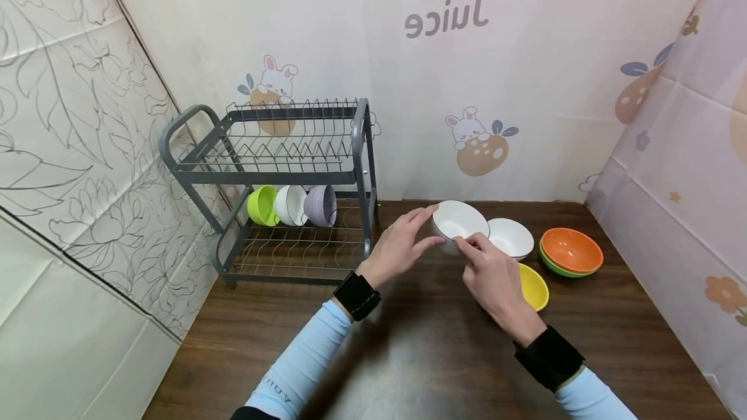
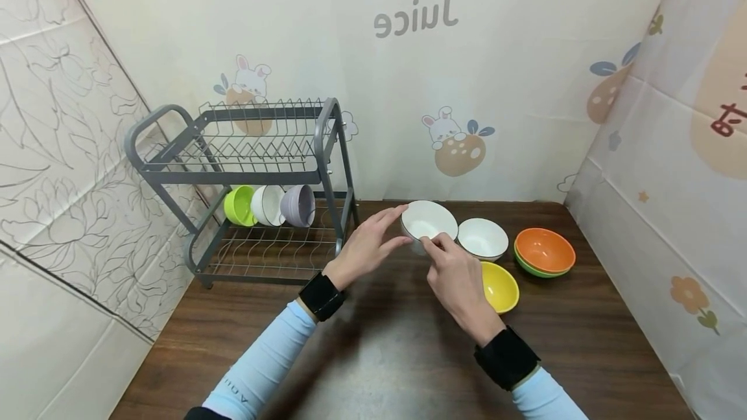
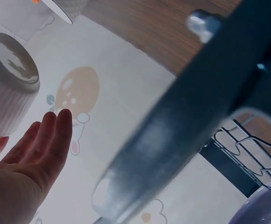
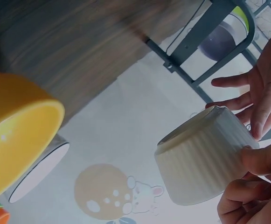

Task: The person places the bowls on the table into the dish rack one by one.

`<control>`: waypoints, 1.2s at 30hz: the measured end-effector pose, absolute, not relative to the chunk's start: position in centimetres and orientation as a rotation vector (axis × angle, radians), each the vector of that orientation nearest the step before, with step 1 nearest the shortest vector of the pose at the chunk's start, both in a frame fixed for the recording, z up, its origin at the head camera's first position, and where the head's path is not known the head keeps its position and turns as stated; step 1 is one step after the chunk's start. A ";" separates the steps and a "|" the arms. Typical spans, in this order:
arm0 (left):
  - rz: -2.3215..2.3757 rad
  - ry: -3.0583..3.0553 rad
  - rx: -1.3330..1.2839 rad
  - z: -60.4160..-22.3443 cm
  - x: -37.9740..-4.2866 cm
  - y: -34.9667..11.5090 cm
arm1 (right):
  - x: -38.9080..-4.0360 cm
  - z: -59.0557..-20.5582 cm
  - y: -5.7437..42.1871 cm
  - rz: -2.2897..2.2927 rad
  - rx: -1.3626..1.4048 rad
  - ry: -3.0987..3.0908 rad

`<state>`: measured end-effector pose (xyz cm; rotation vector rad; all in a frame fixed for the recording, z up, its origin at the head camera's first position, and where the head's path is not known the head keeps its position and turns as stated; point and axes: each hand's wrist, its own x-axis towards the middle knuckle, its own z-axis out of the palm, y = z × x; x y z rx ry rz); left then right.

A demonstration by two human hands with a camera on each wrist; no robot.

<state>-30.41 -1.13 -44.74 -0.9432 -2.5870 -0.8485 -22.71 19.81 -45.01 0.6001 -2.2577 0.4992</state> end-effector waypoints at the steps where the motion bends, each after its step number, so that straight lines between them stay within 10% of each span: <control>1: -0.858 -2.582 -0.950 -44.8 -30.4 -1.3 | -22.7 -45.0 19.7 0.498 0.608 -2.254; 36: -1.045 -2.151 -1.077 -44.7 -28.6 -4.7 | -21.6 -46.1 17.5 0.570 0.730 -2.088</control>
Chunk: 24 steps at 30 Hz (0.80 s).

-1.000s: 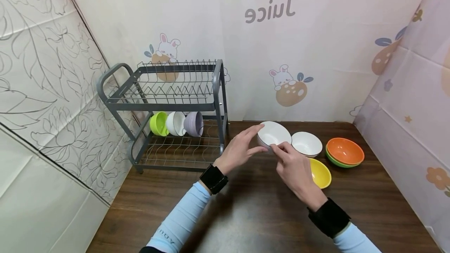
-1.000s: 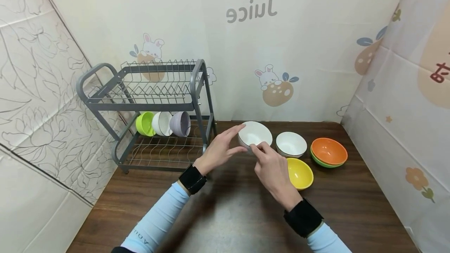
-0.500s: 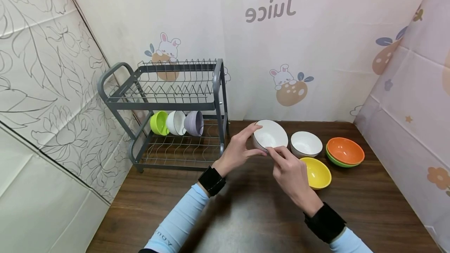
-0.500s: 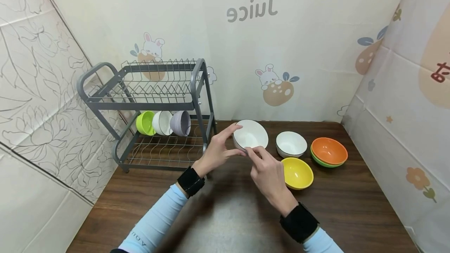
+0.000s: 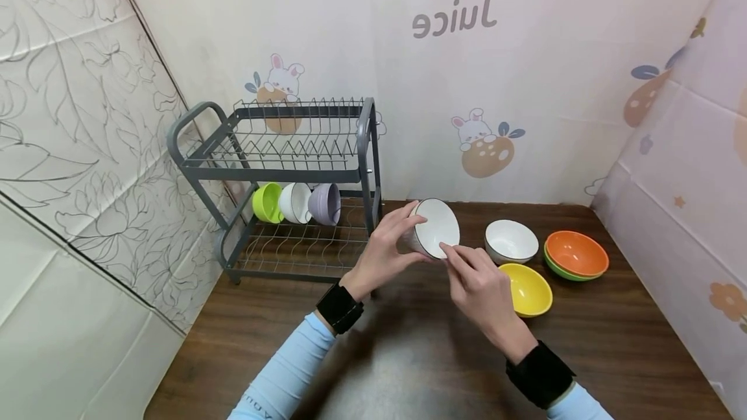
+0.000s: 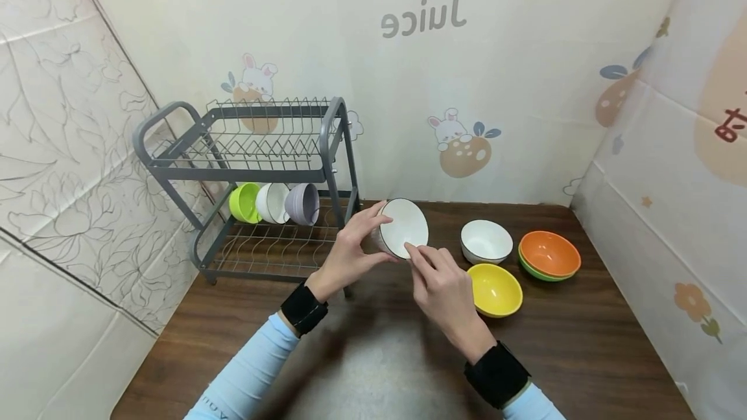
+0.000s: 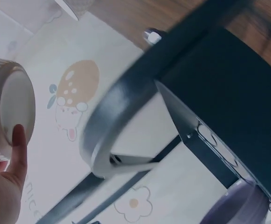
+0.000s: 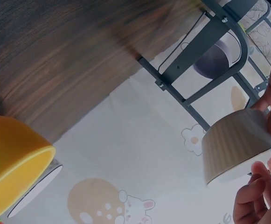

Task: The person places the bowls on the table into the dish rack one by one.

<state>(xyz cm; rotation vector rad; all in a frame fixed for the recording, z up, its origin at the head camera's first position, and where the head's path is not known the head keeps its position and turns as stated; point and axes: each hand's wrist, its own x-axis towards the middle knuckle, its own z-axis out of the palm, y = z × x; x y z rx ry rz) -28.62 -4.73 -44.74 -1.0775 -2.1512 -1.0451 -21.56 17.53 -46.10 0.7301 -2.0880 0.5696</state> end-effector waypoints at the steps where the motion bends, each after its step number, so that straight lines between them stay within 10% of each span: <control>1: -1.044 -2.145 -1.078 -44.7 -28.5 -5.0 | -21.7 -46.1 17.5 0.573 0.731 -2.072; 24: -0.906 -2.087 -1.013 -43.8 -24.5 -11.4 | -23.4 -46.1 13.8 0.665 0.821 -1.982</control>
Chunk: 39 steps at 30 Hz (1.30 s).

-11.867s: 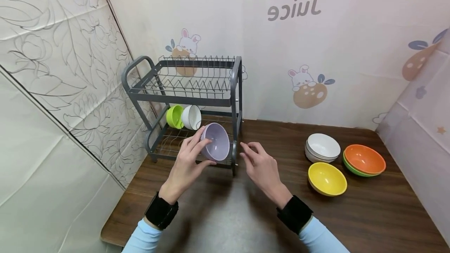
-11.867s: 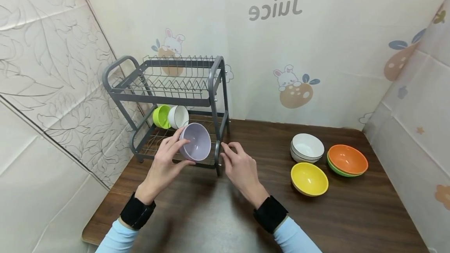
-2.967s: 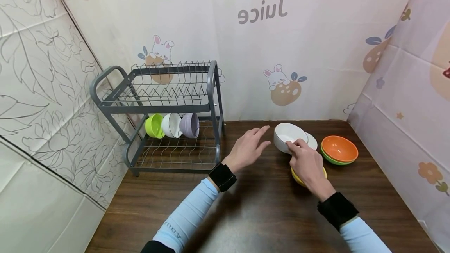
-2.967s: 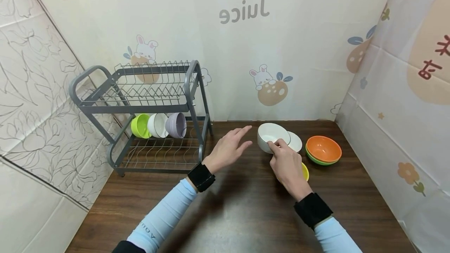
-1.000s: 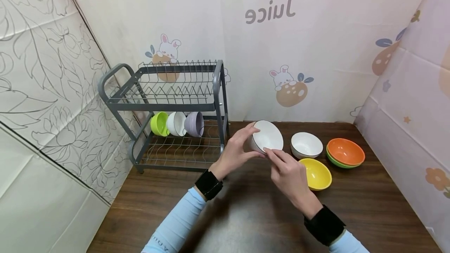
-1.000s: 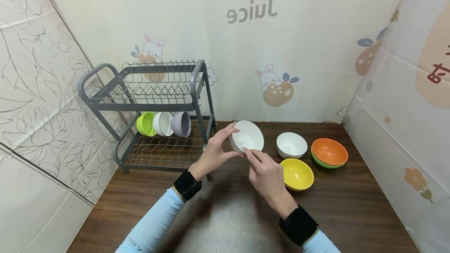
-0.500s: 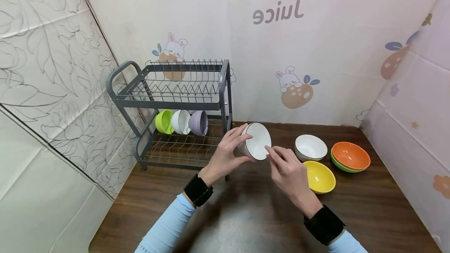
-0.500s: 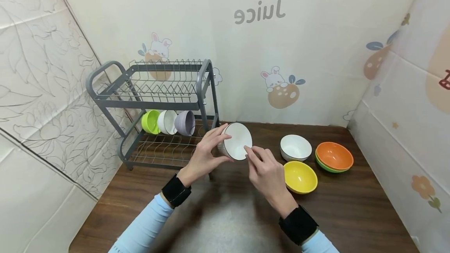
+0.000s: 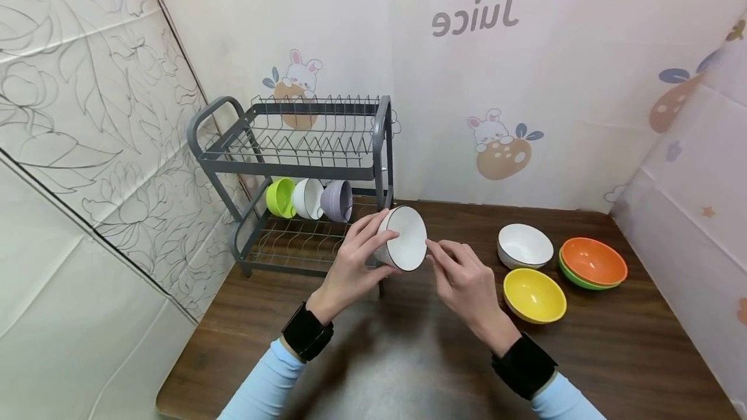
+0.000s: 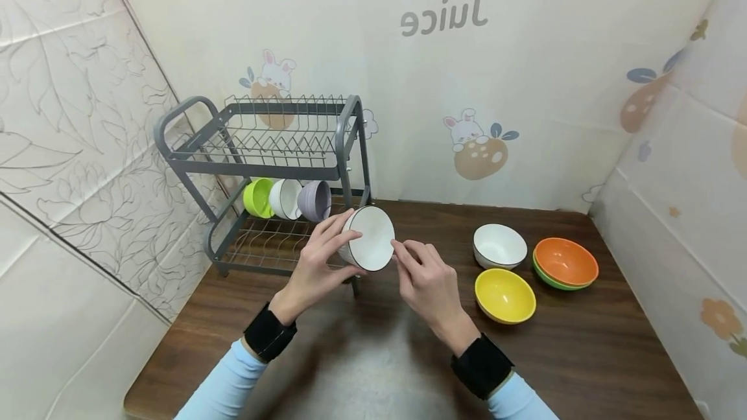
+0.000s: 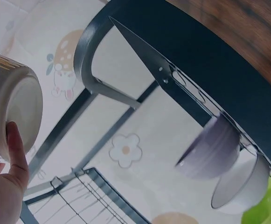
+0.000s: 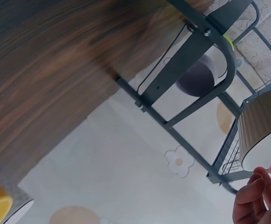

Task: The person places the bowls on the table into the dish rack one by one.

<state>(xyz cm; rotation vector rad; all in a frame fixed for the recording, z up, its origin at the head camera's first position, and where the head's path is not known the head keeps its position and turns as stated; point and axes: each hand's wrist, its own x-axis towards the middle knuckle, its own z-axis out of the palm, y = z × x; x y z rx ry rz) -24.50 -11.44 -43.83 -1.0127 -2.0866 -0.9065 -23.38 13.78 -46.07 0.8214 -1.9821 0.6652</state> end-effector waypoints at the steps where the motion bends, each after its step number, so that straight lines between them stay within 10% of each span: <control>1: -0.905 -2.094 -1.007 -43.8 -24.3 -11.7 | -23.5 -46.1 13.5 0.672 0.827 -1.984; 39: -0.784 -2.158 -0.732 -43.9 -25.0 -18.4 | -25.7 -49.5 7.6 0.769 0.893 -2.113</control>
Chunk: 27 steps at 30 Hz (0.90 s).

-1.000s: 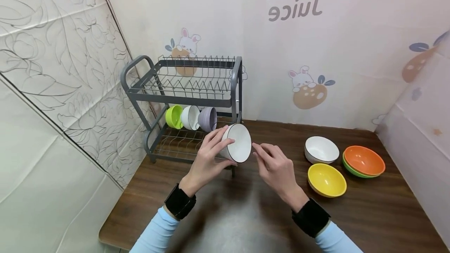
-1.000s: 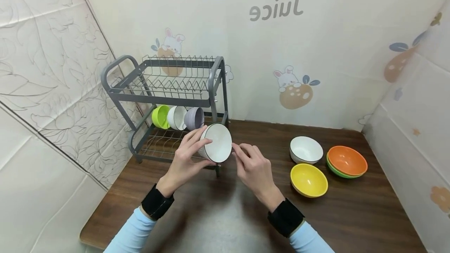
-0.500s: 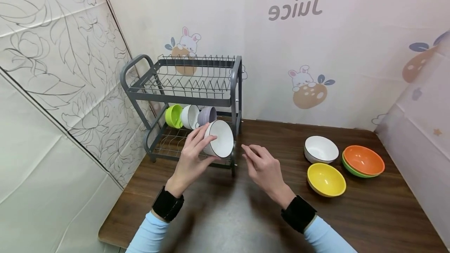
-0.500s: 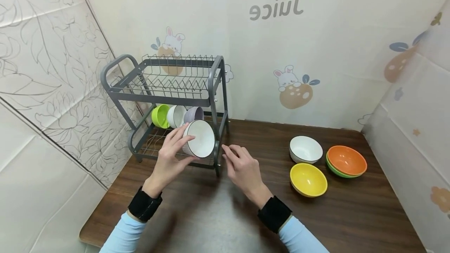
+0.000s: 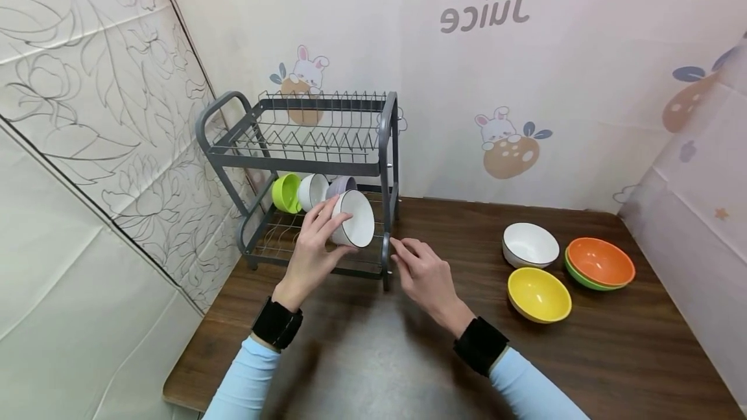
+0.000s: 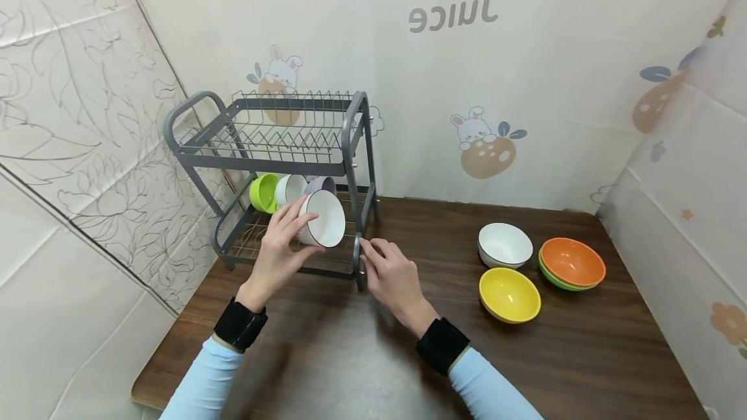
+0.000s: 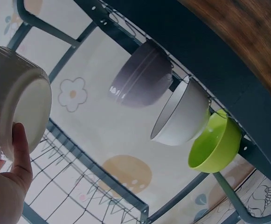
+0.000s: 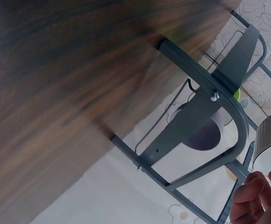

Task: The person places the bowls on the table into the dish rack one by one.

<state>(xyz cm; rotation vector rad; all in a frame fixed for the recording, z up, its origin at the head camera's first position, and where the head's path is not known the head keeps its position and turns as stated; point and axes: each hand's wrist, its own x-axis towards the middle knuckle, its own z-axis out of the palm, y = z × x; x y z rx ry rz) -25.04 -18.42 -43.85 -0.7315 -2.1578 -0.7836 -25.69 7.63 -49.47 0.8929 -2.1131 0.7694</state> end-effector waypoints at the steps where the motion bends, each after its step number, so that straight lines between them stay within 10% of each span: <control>1: -0.784 -2.166 -0.726 -44.0 -25.3 -18.5 | -25.7 -49.6 7.5 0.769 0.891 -2.124; 27: -0.652 -2.410 -0.713 -46.0 -31.6 -17.3 | -26.5 -51.5 6.5 0.763 0.869 -2.187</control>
